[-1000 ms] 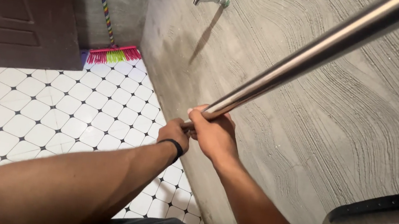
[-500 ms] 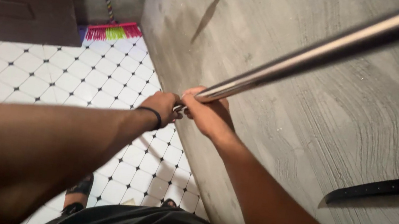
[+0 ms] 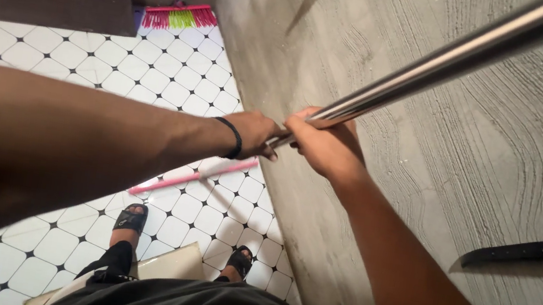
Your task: Assembling a floor squeegee by connecting a long metal pole to the squeegee head in a bathroom.
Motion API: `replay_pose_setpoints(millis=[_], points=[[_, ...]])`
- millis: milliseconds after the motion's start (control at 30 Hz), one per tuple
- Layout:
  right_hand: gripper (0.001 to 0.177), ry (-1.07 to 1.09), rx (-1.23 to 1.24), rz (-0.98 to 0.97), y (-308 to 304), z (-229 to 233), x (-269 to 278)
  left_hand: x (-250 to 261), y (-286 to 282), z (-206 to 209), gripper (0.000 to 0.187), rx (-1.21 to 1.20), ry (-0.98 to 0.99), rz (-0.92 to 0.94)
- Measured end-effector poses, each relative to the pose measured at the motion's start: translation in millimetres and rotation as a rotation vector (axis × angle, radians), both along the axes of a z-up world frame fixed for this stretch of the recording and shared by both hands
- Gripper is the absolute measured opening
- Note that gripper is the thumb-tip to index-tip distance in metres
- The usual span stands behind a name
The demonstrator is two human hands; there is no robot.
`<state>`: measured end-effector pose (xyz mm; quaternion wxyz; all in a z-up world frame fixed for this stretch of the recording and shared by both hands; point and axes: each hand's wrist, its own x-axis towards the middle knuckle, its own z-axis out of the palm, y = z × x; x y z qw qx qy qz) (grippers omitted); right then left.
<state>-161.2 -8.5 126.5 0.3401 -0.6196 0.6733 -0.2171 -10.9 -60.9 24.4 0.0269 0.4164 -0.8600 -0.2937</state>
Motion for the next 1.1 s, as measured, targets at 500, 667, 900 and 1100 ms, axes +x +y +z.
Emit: replay_pose_setpoints(millis=[500, 667, 900, 1100], points=[[0.018, -0.246, -0.056, -0.056, 20, 1, -1, 5, 33, 32, 0.043, 0.011, 0.013, 0.038], [0.017, -0.274, -0.080, 0.010, 11, -7, -1, 11, 28, 29, 0.043, -0.037, -0.003, 0.106], [0.020, -0.297, -0.052, 0.074, -11, -43, 10, 12, 16, -4, 0.030, -0.051, 0.080, 0.399], [0.028, -0.095, 0.090, -0.033, -2, -34, 16, 7, 12, -16, 0.029, 0.058, 0.045, 0.434]])
